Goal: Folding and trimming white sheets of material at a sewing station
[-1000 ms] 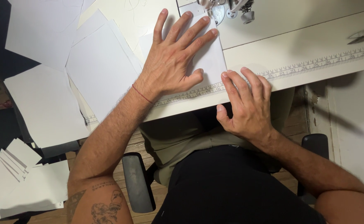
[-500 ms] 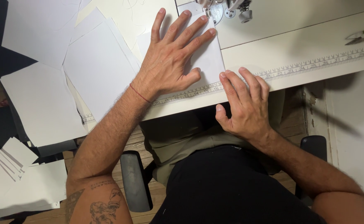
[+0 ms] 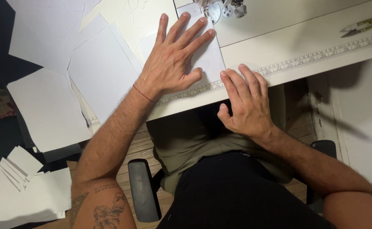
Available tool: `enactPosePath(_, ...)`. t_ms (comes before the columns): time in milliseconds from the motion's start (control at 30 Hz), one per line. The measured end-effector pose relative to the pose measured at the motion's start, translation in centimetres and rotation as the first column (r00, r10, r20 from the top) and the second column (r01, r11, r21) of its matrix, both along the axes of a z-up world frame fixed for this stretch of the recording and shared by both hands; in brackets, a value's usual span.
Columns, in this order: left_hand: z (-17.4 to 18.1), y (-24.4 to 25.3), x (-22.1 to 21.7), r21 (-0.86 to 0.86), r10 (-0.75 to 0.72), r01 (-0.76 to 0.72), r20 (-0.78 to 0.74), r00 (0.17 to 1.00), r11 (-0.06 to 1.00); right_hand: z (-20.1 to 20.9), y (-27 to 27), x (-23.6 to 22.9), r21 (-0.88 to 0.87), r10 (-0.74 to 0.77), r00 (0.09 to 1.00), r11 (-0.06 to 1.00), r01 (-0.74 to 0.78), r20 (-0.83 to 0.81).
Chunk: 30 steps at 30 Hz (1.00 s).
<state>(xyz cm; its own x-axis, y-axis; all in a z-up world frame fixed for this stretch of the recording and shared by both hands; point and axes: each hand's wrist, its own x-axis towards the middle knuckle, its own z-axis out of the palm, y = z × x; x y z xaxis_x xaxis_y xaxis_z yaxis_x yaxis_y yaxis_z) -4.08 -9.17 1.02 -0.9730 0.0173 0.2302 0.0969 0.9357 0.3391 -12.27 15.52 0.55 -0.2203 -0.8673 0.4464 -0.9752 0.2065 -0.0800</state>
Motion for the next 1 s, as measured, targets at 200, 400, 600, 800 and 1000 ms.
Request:
enactPosePath(200,-0.1,0.3,0.1,0.012,0.003,-0.003,0.009,1.0,1.0,0.3,0.4,0.3,0.013,0.002,0.999,1.0,-0.002,0.04)
enactPosePath(400,0.1,0.6,0.3,0.034,0.013,-0.013,0.02,1.0,0.999,-0.1,0.6,0.4,0.039,-0.002,0.999,0.999,0.0,0.048)
enactPosePath(600,0.1,0.8,0.3,0.026,0.005,-0.005,-0.006,1.0,1.0,-0.4,1.1,-0.1,0.058,-0.008,0.996,0.998,0.003,0.086)
enactPosePath(800,0.1,0.8,0.5,-0.085,-0.006,-0.001,-0.079,0.997,0.996,1.3,2.1,-5.4,0.206,0.218,0.93,0.936,-0.284,0.295)
enactPosePath(1000,0.0,0.7,0.2,-0.068,-0.013,0.008,-0.069,0.998,0.998,1.5,2.2,-5.3,0.143,0.283,0.919,0.933,-0.33,0.275)
